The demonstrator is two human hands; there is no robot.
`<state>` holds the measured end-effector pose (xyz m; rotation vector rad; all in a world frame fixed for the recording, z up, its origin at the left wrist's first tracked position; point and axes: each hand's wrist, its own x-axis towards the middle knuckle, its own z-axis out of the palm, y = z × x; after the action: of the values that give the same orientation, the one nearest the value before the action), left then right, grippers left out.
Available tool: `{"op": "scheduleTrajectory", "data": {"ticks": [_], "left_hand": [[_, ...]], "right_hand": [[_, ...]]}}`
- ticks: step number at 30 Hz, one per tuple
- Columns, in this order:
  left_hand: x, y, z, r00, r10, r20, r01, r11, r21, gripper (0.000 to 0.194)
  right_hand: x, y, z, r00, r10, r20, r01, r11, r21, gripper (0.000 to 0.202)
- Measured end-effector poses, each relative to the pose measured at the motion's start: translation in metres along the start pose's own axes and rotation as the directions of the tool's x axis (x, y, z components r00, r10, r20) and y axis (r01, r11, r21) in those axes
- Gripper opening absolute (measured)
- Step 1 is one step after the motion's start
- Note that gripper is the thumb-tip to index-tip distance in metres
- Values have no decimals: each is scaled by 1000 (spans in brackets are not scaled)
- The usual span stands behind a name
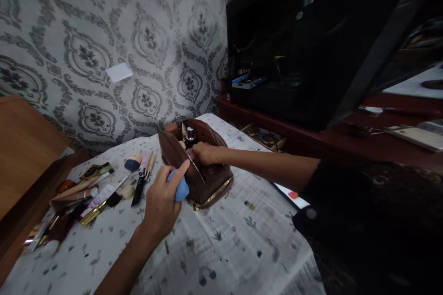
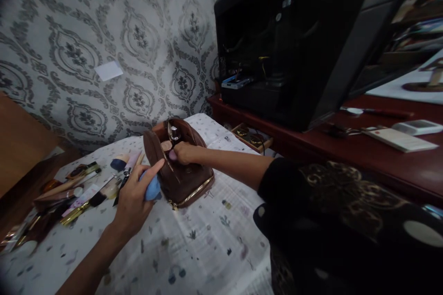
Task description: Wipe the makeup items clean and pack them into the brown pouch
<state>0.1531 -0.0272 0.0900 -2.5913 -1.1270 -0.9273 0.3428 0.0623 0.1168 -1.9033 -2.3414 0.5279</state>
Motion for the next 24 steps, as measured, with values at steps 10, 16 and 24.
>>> {"op": "scheduleTrajectory", "data": {"ticks": [10, 16, 24], "left_hand": [[0, 1, 1, 1000, 0, -5, 0, 1000, -8, 73], [-4, -1, -2, 999, -12, 51, 10, 999, 34, 76], [-3, 0, 1, 998, -35, 60, 33, 999, 30, 76]], "right_hand": [[-2, 1, 11, 999, -27, 41, 28, 999, -24, 34], [-24, -8, -24, 993, -80, -82, 72, 993, -93, 36], [-31, -9, -37, 992, -124, 24, 126, 973, -191, 33]]}}
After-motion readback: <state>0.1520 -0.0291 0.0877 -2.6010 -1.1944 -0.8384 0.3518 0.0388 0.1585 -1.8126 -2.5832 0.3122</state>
